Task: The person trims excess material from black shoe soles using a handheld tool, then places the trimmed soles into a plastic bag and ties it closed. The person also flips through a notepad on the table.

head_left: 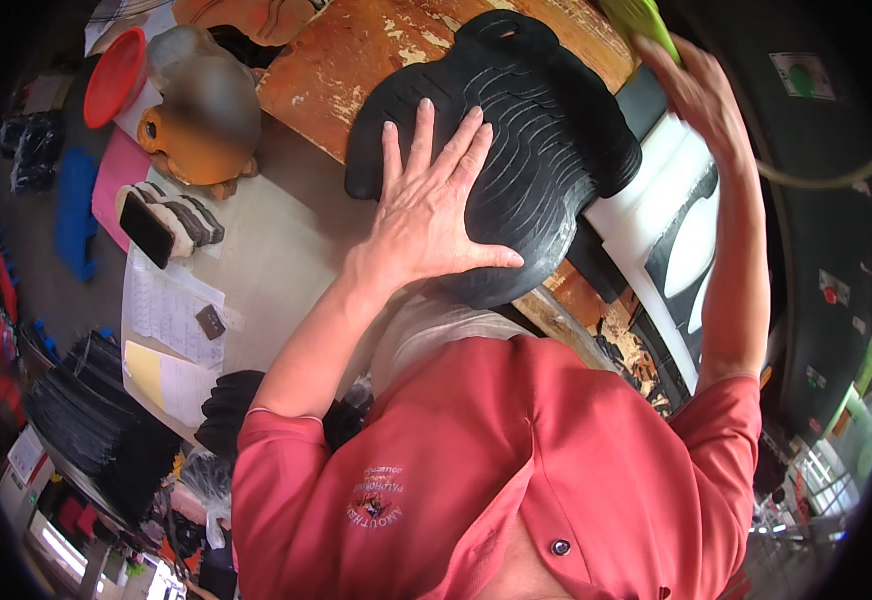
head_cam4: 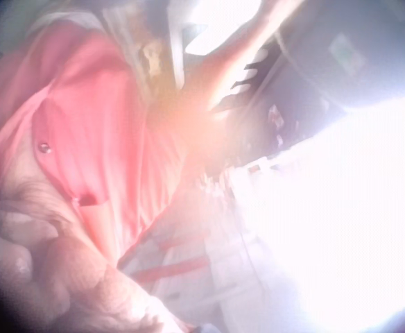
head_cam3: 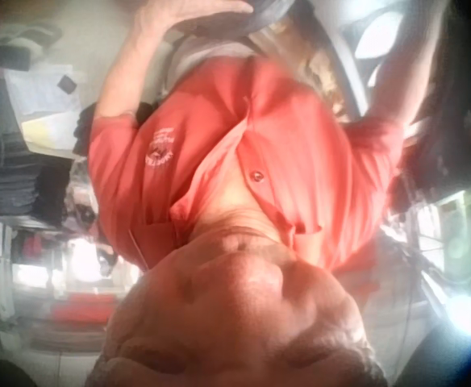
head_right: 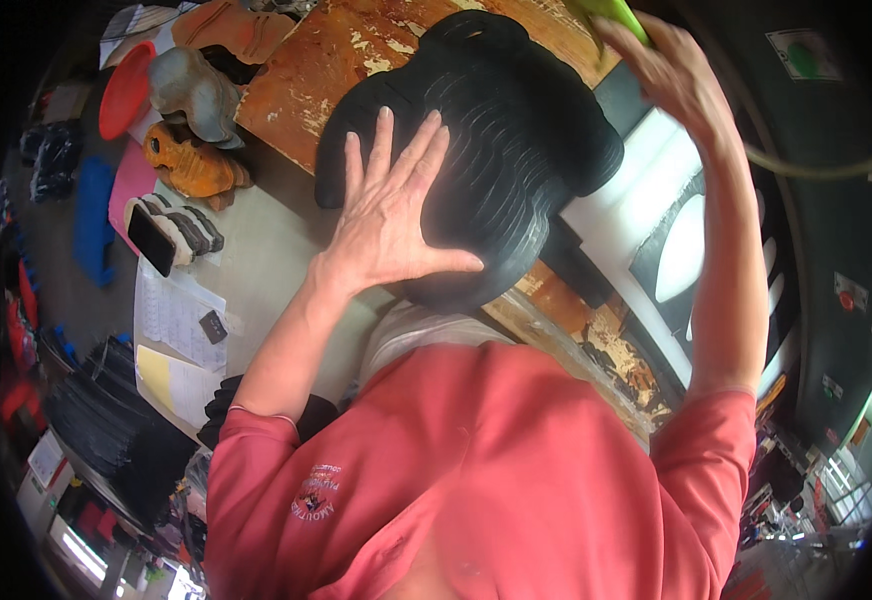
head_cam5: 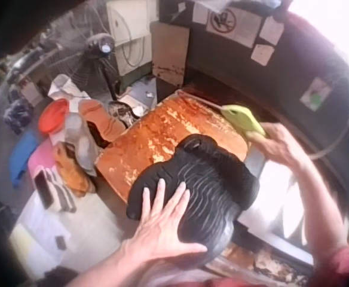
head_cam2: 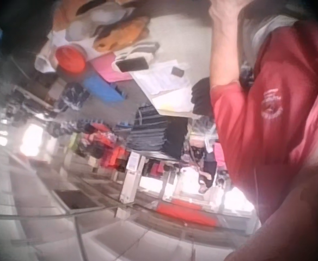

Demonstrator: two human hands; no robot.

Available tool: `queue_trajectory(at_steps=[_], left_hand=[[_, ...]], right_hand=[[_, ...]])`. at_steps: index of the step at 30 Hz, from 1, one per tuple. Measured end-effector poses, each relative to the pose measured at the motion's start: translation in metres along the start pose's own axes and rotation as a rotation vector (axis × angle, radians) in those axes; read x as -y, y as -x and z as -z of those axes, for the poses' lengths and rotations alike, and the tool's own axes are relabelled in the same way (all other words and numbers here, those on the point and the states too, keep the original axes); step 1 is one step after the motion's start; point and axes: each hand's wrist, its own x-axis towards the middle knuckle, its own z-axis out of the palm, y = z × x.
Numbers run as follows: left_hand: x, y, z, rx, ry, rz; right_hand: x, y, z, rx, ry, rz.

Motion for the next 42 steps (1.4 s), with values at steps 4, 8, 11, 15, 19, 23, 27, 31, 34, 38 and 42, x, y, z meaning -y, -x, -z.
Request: queue_trajectory(at_steps=[4, 8, 11, 15, 19, 23, 27, 31, 34, 38, 42], left_hand=[[-0.015, -0.007, 0.016, -0.127, 0.116, 0.022], [-0.089, -0.002, 0.008, -0.159, 1.554, 0.101], [-0.117, 0.000, -0.007, -0.213, 1.596, 0.140], [-0.133, 0.004, -0.015, -0.117, 1.439, 0.132], [-0.077, 0.006, 0.016, 0.073, 0.709, -0.157], [0.003, -0.014, 0.021, -0.239, -0.125, 0.176], [0.033, -0.022, 0.001, -0.175, -0.266, 0.111], [0.035, -0.019, 0.001, -0.141, -0.265, 0.111], [0.034, -0.020, 0.004, -0.124, -0.277, 0.123], [0.033, -0.025, 0.007, -0.104, -0.275, 0.129], [0.030, -0.029, 0.010, -0.062, -0.217, 0.129]], right_hand=[[0.007, 0.135, 0.013, 0.059, 0.029, -0.205], [0.035, 0.225, -0.013, 0.164, -0.085, -0.092], [0.037, 0.242, -0.015, 0.327, -0.192, 0.163], [0.011, 0.239, -0.018, 0.721, -0.598, -0.146], [-0.022, 0.250, -0.006, 0.420, -0.437, -0.183], [-0.042, 0.257, -0.007, 0.060, -0.236, -0.396], [-0.048, 0.261, -0.012, 0.190, 0.110, 0.069], [-0.054, 0.263, -0.005, 0.141, 0.008, 0.094], [-0.060, 0.267, -0.004, 0.129, -0.058, -0.127], [-0.068, 0.278, -0.006, 0.217, -0.011, 0.006], [-0.073, 0.285, -0.008, 0.158, -0.001, -0.025]])
